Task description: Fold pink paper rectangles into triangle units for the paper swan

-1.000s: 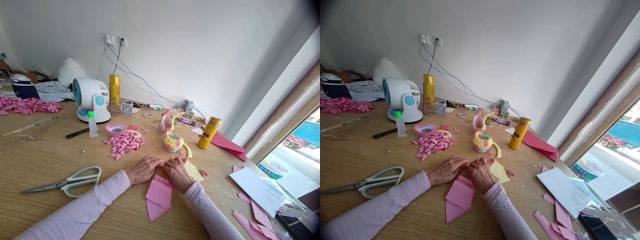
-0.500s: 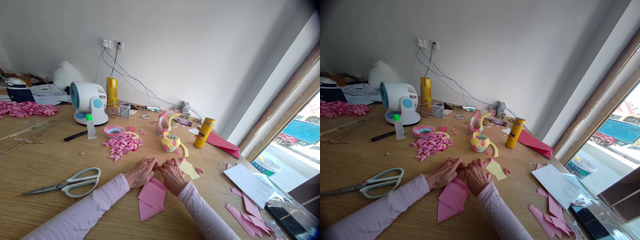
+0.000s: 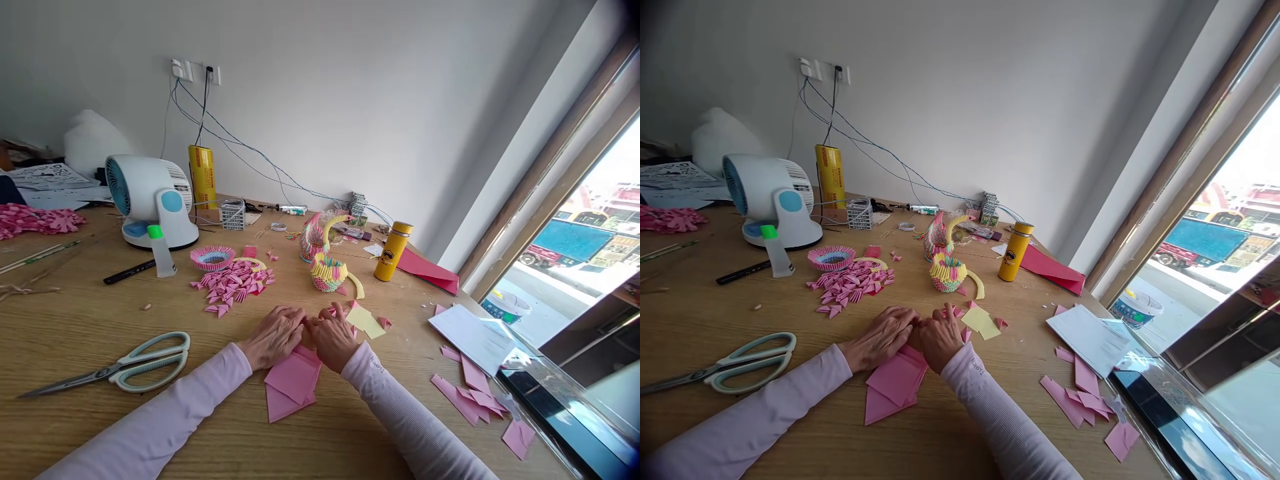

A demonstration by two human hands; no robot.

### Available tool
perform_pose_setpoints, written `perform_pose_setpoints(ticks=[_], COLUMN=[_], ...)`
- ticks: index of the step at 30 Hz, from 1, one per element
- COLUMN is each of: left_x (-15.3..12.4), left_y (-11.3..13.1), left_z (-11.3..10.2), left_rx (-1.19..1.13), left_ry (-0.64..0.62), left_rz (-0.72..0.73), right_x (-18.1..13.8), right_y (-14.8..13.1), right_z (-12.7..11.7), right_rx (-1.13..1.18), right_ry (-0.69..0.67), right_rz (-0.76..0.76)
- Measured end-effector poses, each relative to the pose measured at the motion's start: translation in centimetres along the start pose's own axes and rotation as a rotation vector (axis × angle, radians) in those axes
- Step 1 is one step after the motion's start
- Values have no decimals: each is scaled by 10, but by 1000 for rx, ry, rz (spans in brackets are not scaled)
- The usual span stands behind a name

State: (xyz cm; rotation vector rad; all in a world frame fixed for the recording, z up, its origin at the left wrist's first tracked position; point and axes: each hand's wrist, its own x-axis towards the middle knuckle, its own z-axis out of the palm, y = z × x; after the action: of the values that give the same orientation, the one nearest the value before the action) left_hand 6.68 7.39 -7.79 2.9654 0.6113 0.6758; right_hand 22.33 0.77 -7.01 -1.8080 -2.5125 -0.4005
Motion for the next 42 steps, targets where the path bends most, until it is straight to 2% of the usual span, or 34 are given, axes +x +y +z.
perform_pose_setpoints(ticks=[13,23,30,36,42], left_x=[1,1,-4,-9,-4], left_y=[3,6,-2,-16,-7], left_z=[10,14,15,22,17], left_rx=[-13,5,15,-75,-270], left_ry=[-18,34,90,110,117], left_rz=[-35,-32,-10,-55,-228], right_x=[1,2,1,6,8], right_y=[-1,-1,2,10,13], right_z=[-3,1,4,14,21], right_rx=[12,-12,-19,-102,-52], right_ry=[21,33,123,181,242], right_rz=[-5,-25,3,-9,-26])
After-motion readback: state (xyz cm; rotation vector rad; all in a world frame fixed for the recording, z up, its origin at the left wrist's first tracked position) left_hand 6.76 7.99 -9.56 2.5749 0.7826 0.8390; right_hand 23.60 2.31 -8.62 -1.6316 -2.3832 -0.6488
